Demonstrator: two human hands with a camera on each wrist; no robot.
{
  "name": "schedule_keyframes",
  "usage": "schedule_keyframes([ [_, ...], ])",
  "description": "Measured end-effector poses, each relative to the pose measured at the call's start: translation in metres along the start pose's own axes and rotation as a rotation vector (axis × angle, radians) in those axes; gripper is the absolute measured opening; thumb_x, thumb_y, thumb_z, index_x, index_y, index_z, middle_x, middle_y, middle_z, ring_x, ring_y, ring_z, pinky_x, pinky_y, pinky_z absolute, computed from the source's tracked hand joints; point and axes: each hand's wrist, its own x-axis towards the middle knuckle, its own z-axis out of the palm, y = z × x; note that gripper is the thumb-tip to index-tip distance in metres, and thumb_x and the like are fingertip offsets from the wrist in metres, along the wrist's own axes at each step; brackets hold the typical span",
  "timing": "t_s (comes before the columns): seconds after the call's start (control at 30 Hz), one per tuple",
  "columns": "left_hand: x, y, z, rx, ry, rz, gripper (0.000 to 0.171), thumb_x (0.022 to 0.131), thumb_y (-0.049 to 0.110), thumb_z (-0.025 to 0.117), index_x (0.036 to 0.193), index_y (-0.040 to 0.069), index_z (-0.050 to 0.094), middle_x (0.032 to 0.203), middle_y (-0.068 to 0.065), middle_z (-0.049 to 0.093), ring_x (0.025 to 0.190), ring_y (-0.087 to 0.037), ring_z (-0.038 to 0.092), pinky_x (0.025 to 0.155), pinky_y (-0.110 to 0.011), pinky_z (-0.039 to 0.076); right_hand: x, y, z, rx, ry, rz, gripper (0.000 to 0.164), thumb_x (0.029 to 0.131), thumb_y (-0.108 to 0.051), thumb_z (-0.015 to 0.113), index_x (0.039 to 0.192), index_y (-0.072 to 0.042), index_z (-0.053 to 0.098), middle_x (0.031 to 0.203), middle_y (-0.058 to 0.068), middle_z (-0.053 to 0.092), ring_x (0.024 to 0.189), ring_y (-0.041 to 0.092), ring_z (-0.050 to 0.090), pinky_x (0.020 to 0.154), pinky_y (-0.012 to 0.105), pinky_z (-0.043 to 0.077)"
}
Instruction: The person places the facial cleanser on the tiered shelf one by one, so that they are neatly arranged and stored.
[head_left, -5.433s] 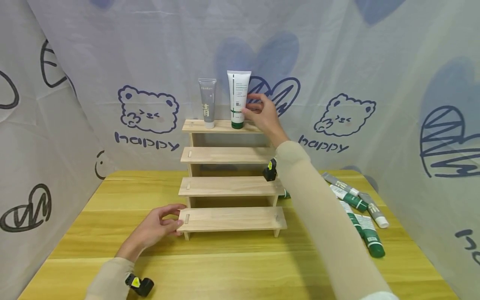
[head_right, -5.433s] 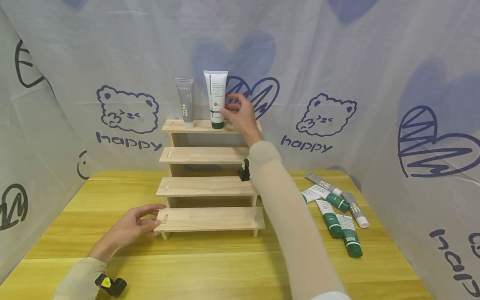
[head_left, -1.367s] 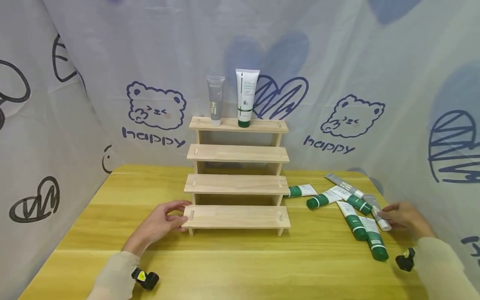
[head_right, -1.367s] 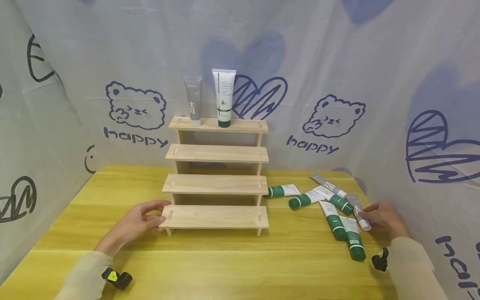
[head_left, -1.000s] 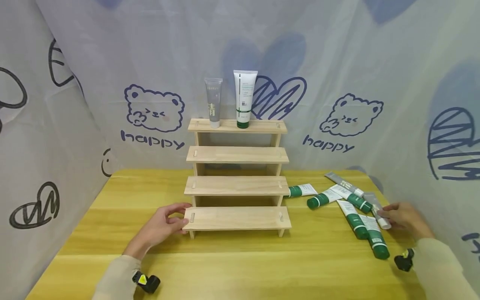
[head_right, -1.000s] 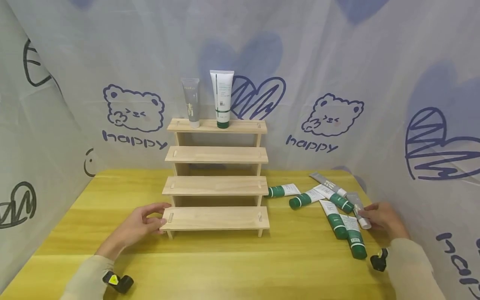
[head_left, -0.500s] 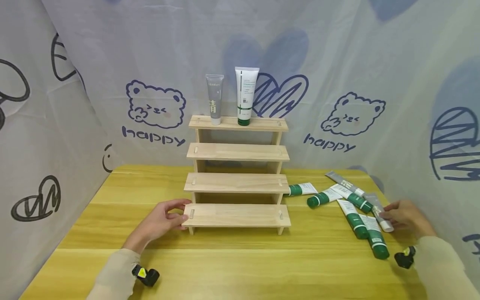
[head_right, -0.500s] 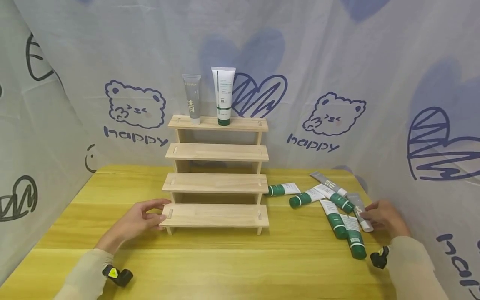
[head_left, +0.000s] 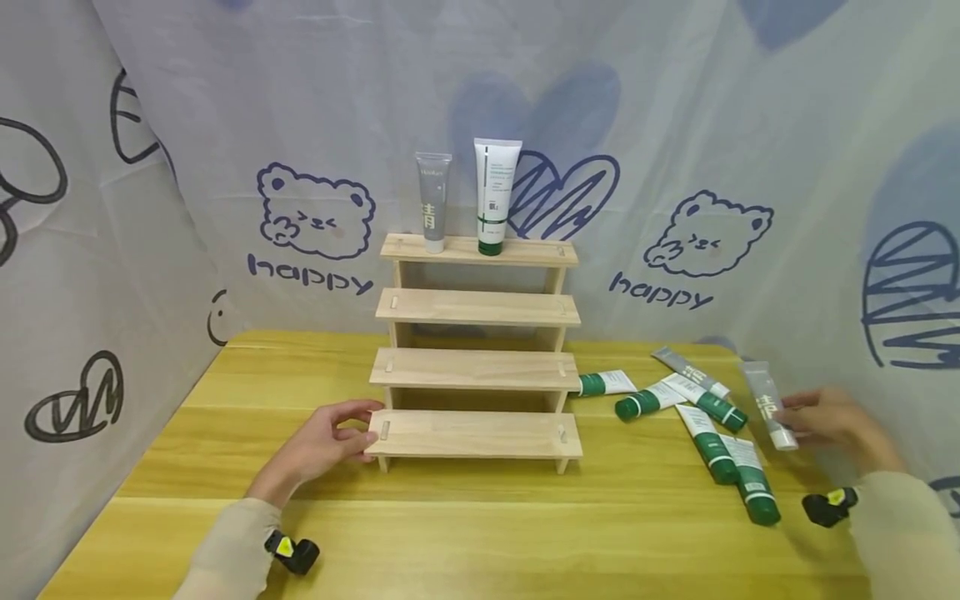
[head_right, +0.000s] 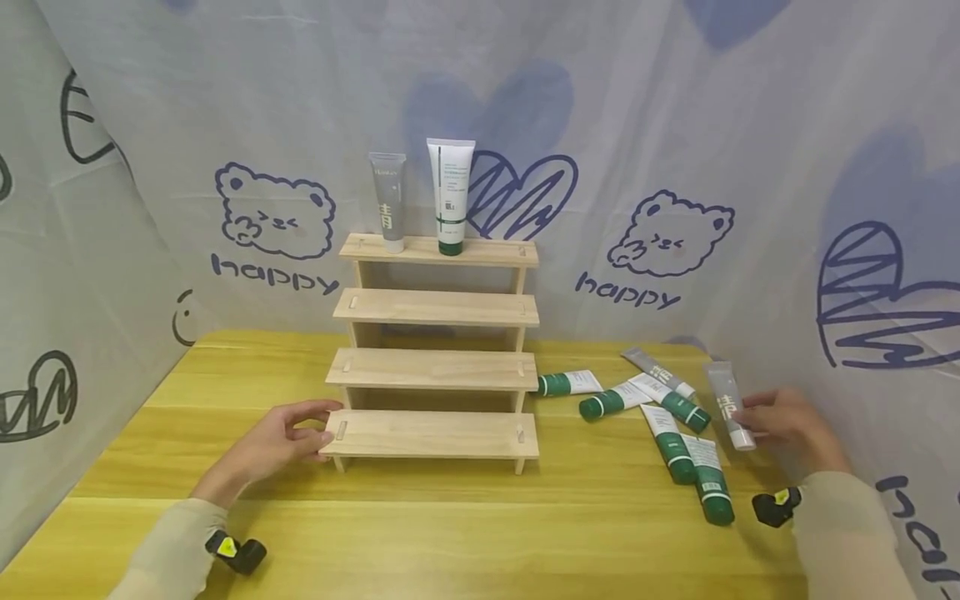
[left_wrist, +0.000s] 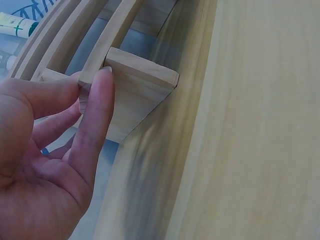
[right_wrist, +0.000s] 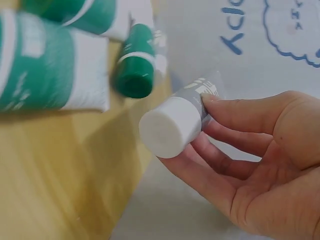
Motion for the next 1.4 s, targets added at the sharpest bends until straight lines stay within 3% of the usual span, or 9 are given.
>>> schedule_keyframes([
  [0.13, -0.001, -0.001, 0.001, 0.003, 0.004, -0.009, 0.055, 0.101, 0.003, 0.062, 0.151, -0.007, 0.041, 0.132, -0.031, 0.052, 0.098, -0.019, 0.073, 0.083, -0.032, 0.068, -0.003, -0.008, -0.003, 0.009, 0.021, -0.032, 0.076, 0.101, -0.024, 0.066, 0.145, 0.026, 0.029, 0.134, 0.045, 0.051, 0.093, 0.021, 0.07, 0.087, 0.044, 0.067],
  [0.3, 0.0, -0.002, 0.0, -0.007, 0.006, 0.001, 0.056, 0.101, 0.003, 0.062, 0.152, -0.008, 0.041, 0.134, -0.033, 0.05, 0.097, -0.019, 0.073, 0.083, -0.032, 0.068, -0.003, -0.023, -0.002, 0.033, 0.087, -0.107, 0.077, 0.102, -0.026, 0.066, 0.146, 0.025, 0.029, 0.136, 0.045, 0.05, 0.092, 0.017, 0.071, 0.085, 0.041, 0.068],
  [0.43, 0.0, -0.003, 0.0, -0.019, 0.007, 0.003, 0.056, 0.101, 0.003, 0.063, 0.152, -0.008, 0.041, 0.134, -0.033, 0.05, 0.097, -0.019, 0.073, 0.083, -0.031, 0.068, -0.001, -0.037, 0.003, 0.034, 0.14, -0.112, 0.08, 0.1, -0.032, 0.069, 0.148, 0.021, 0.032, 0.142, 0.044, 0.045, 0.096, 0.02, 0.069, 0.085, 0.04, 0.067],
  [0.9, 0.0, -0.001, 0.0, -0.017, 0.005, 0.003, 0.056, 0.102, 0.005, 0.062, 0.152, -0.008, 0.04, 0.135, -0.034, 0.049, 0.099, -0.022, 0.072, 0.084, -0.032, 0.068, 0.007, -0.089, 0.016, 0.075, 0.157, -0.129, 0.077, 0.1, -0.03, 0.07, 0.152, 0.014, 0.033, 0.148, 0.038, 0.044, 0.115, 0.037, 0.062, 0.093, 0.044, 0.065],
  [1.17, 0.0, -0.001, -0.005, 0.009, 0.029, -0.026, 0.056, 0.102, 0.005, 0.063, 0.152, -0.005, 0.042, 0.136, -0.032, 0.05, 0.101, -0.022, 0.073, 0.085, -0.034, 0.068, 0.007, -0.129, 0.022, 0.123, 0.141, -0.162, 0.077, 0.098, -0.028, 0.072, 0.153, 0.01, 0.034, 0.151, 0.036, 0.043, 0.129, 0.045, 0.054, 0.091, 0.036, 0.066],
  [1.4, -0.001, -0.001, 0.0, -0.025, 0.009, -0.021, 0.056, 0.101, 0.004, 0.063, 0.152, -0.007, 0.041, 0.134, -0.032, 0.05, 0.1, -0.02, 0.072, 0.085, -0.034, 0.068, 0.001, -0.149, 0.029, 0.148, 0.157, -0.21, 0.071, 0.098, -0.024, 0.073, 0.151, 0.008, 0.039, 0.15, 0.034, 0.047, 0.122, 0.036, 0.059, 0.09, 0.033, 0.066],
])
